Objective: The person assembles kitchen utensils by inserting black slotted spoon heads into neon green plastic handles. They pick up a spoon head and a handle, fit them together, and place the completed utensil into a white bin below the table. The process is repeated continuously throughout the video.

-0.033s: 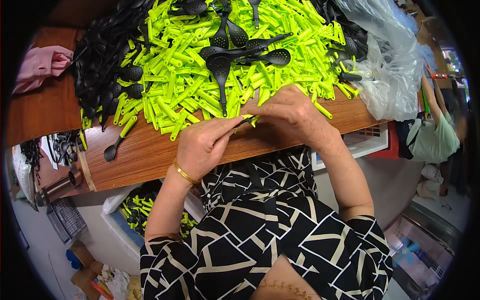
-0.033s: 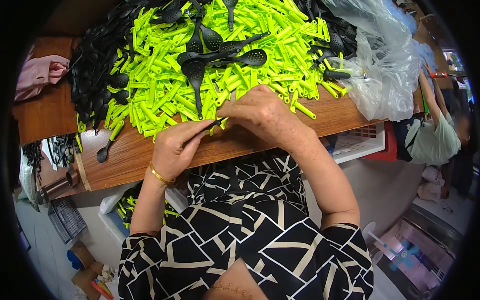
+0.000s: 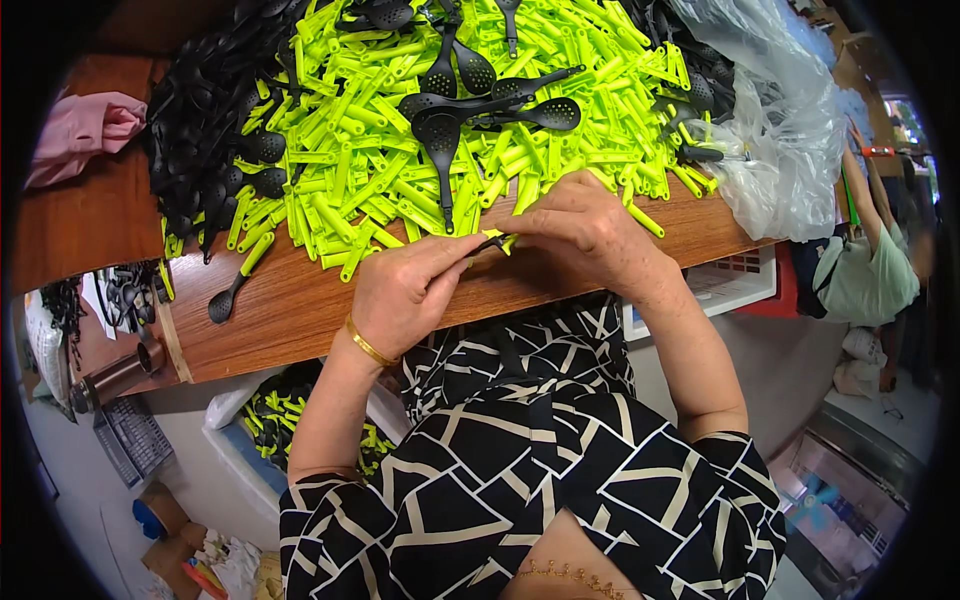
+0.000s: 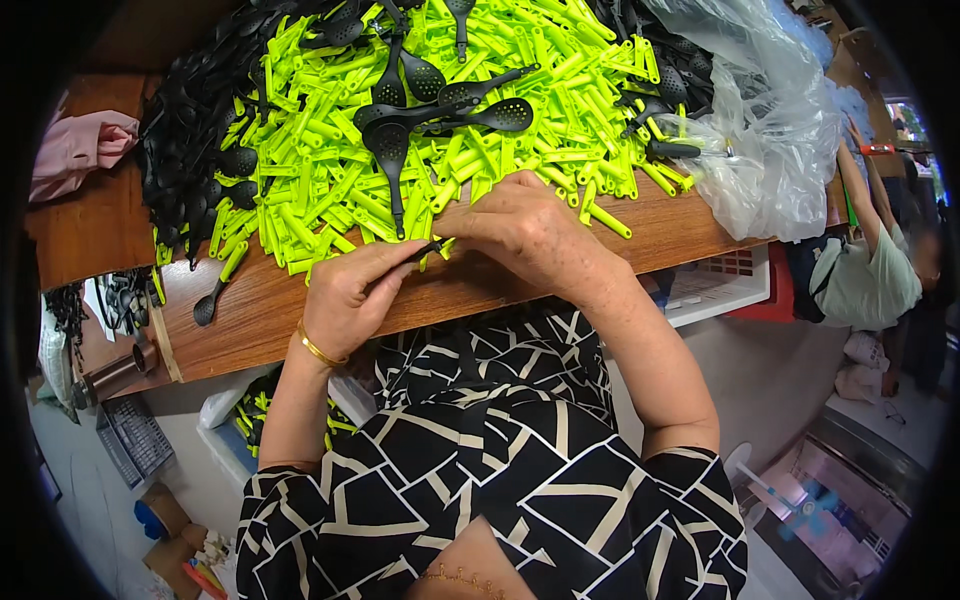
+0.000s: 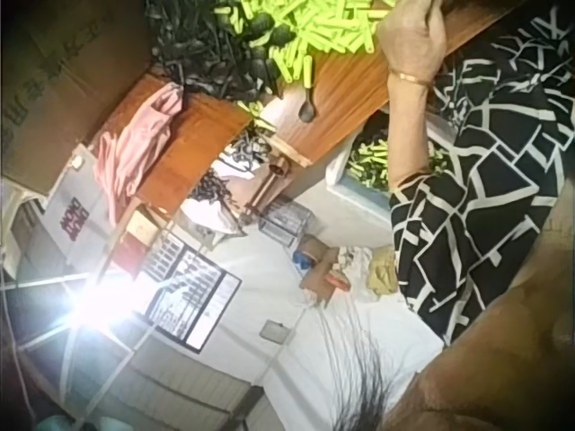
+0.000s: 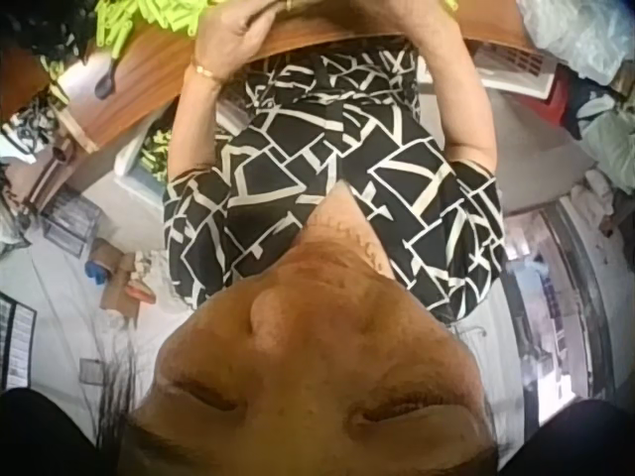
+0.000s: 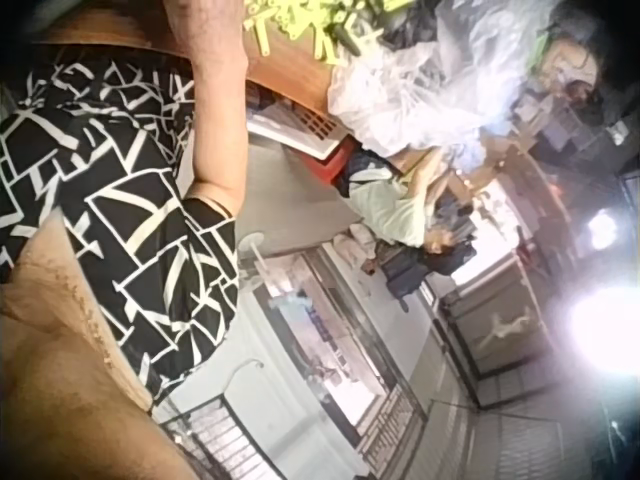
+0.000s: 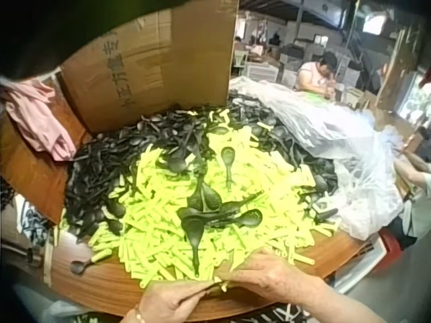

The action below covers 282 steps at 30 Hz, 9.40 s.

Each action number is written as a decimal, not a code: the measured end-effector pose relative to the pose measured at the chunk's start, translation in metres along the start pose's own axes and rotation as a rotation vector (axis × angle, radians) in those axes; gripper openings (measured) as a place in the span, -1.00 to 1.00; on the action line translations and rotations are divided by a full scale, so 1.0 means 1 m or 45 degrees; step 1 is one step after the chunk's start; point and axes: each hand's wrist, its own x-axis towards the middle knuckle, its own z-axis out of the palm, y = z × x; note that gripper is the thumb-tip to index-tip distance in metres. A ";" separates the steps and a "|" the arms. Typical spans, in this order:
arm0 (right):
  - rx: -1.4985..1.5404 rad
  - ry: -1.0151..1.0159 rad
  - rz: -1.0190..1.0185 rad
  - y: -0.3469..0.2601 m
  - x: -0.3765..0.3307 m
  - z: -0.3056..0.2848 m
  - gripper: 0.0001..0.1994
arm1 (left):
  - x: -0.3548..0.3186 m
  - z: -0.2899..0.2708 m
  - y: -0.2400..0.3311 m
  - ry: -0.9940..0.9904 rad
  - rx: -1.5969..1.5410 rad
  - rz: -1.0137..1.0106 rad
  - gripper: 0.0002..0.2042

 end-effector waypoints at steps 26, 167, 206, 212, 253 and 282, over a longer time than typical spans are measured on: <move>-0.207 -0.035 0.137 -0.025 -0.009 -0.007 -0.78 | -0.006 0.019 0.015 0.040 -0.110 -0.047 -0.73; -0.455 0.271 0.331 0.084 -0.032 -0.017 -0.74 | 0.031 0.074 0.010 0.122 -1.047 -0.599 -0.72; -0.368 0.316 0.403 0.119 -0.032 -0.040 -0.70 | 0.045 0.071 0.011 0.103 -0.920 -0.630 -0.70; -0.695 0.444 0.321 0.142 -0.033 -0.051 -0.72 | 0.036 0.076 -0.001 0.134 -0.955 -0.594 -0.72; 0.514 0.115 0.385 0.033 -0.006 -0.044 -0.86 | 0.052 0.069 0.029 0.034 -0.975 -0.458 -0.63; -0.404 -0.282 0.038 -0.010 -0.014 -0.013 -0.68 | 0.028 0.042 0.025 0.092 0.312 0.152 -0.85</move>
